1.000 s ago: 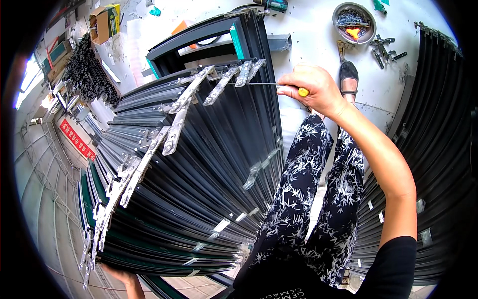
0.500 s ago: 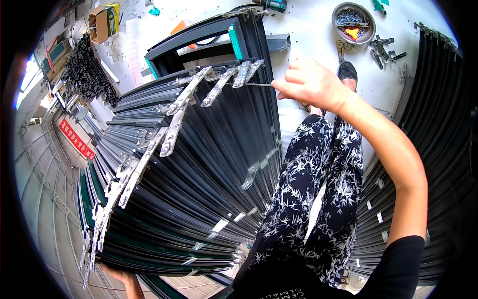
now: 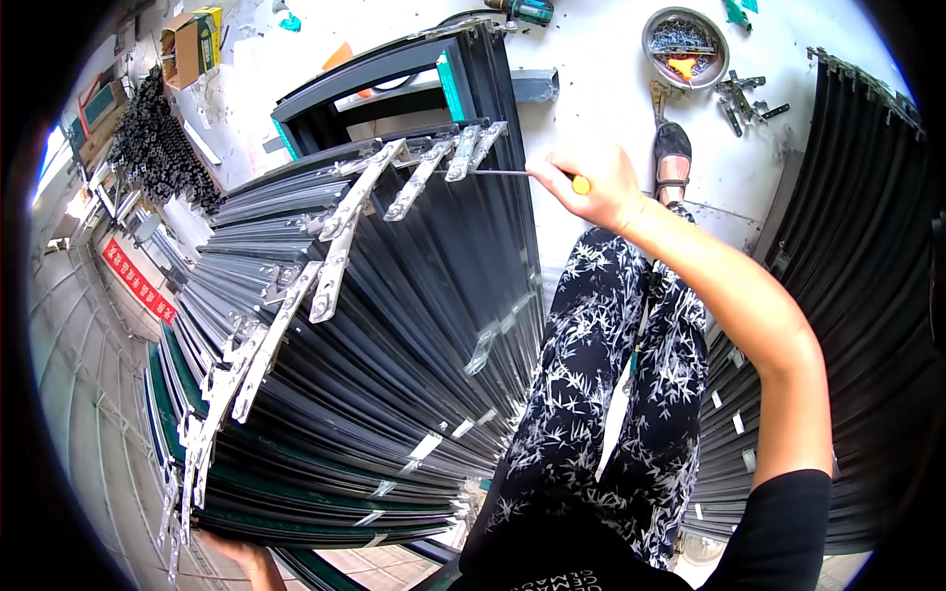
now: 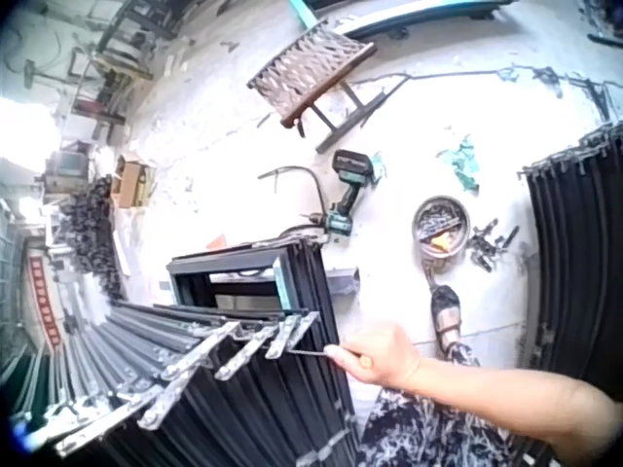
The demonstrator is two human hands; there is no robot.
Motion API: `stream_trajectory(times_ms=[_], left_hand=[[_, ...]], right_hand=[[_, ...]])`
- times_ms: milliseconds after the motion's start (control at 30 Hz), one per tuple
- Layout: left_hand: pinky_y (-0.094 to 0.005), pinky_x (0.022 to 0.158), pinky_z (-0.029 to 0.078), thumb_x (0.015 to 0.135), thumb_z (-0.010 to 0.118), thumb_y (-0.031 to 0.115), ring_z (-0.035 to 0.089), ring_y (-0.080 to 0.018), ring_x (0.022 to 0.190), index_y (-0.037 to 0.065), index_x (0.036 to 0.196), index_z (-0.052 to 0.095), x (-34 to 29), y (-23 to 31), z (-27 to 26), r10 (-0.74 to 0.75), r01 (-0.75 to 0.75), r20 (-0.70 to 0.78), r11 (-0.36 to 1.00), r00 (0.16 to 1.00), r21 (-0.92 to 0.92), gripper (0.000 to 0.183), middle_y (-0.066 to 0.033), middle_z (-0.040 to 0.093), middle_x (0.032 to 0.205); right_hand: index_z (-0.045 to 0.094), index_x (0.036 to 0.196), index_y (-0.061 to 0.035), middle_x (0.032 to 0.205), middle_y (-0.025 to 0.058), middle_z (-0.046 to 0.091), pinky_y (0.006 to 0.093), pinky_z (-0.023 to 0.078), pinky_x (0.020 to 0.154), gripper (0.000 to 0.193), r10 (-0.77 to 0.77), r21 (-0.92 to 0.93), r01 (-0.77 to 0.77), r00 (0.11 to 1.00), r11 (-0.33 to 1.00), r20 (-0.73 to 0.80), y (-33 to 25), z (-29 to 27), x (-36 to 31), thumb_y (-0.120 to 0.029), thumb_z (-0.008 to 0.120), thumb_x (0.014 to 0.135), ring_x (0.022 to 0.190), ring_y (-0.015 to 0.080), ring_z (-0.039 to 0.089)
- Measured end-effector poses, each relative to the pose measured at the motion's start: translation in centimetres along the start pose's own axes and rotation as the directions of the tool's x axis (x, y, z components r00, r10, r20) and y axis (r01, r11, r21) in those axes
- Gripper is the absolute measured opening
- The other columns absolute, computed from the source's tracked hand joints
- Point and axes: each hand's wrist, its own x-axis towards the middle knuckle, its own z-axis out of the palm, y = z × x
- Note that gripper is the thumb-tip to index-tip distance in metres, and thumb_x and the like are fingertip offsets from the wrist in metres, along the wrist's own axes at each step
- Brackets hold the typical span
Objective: The person unpacks metal hinges, positions them onto window frames, and secures them into the frame brackets using a screwdriver.
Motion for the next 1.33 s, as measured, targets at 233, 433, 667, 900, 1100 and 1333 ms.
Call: stream_trajectory(times_ms=[233, 433, 667, 900, 1100, 1333], left_hand=[[-0.0453, 0.117, 0.029, 0.104, 0.029, 0.047, 0.039, -0.0301, 0.137, 0.003, 0.148, 0.036, -1.7, 0.6, 2.6, 0.003, -0.002, -0.031, 0.999, 1.000, 0.045, 0.063, -0.0145, 0.038, 0.153], [-0.0448, 0.119, 0.024, 0.106, 0.029, 0.043, 0.035, -0.0296, 0.140, 0.004, 0.153, 0.026, 0.7, -0.5, -1.5, 0.098, -0.149, 0.342, 0.981, 0.934, 0.125, 0.061, -0.0132, 0.032, 0.156], [-0.0454, 0.117, 0.028, 0.103, 0.029, 0.049, 0.037, -0.0311, 0.139, 0.003, 0.150, 0.033, 0.5, -1.0, -0.2, 0.010, -0.013, 0.115, 1.000, 0.993, 0.020, 0.066, -0.0143, 0.035, 0.155], [-0.0407, 0.119, 0.024, 0.107, 0.028, 0.042, 0.035, -0.0270, 0.141, 0.003, 0.152, 0.030, -2.6, 0.7, 4.7, 0.051, -0.051, -0.040, 0.999, 0.998, 0.017, 0.061, -0.0110, 0.035, 0.156], [-0.0406, 0.120, 0.024, 0.107, 0.029, 0.041, 0.036, -0.0262, 0.140, 0.003, 0.153, 0.028, -0.9, 0.1, 3.0, 0.051, -0.051, 0.007, 0.997, 0.999, 0.056, 0.060, -0.0109, 0.034, 0.156], [-0.0421, 0.120, 0.023, 0.105, 0.033, 0.045, 0.035, -0.0290, 0.142, 0.008, 0.156, 0.024, -2.8, 0.7, 4.7, 0.078, -0.079, 0.014, 0.994, 0.997, 0.081, 0.063, -0.0093, 0.031, 0.158]], right_hand=[[0.067, 0.060, -0.0028, 0.055, 0.0119, 0.061, 0.0360, 0.049, 0.064, 0.052, 0.694, 0.191, -0.729, 0.684, 0.657, 0.225, -2.0, 0.3, 0.8, -0.040, 0.056, 0.095, 0.053, 0.0239, 0.060], [0.069, 0.060, -0.0038, 0.057, 0.0115, 0.063, 0.0367, 0.050, 0.068, 0.051, 0.806, 0.232, -0.888, 0.459, 0.398, 0.373, -2.3, -0.4, 2.0, -0.041, 0.056, 0.094, 0.057, 0.0228, 0.062], [0.071, 0.073, -0.0025, 0.059, 0.0118, 0.063, 0.0341, 0.050, 0.066, 0.043, 0.648, 0.409, -0.675, 0.727, 0.614, 0.227, -2.1, -0.2, -0.8, -0.040, 0.061, 0.093, 0.057, 0.0246, 0.062], [0.071, 0.084, -0.0014, 0.066, 0.0119, 0.064, 0.0328, 0.048, 0.062, 0.038, 0.743, 0.298, -0.768, 0.633, 0.567, 0.219, -0.2, -4.3, -3.8, -0.038, 0.066, 0.090, 0.060, 0.0195, 0.061], [0.073, 0.077, -0.0057, 0.069, 0.0131, 0.066, 0.0372, 0.052, 0.063, 0.038, 0.615, 0.240, -0.679, 0.732, 0.694, 0.294, 0.7, -3.8, -4.6, -0.041, 0.066, 0.087, 0.064, 0.0277, 0.065], [0.074, 0.073, -0.0067, 0.069, 0.0152, 0.067, 0.0388, 0.052, 0.063, 0.040, 0.714, 0.232, -0.720, 0.689, 0.654, 0.127, 3.1, 0.2, -5.0, -0.042, 0.064, 0.089, 0.065, 0.0281, 0.068]])
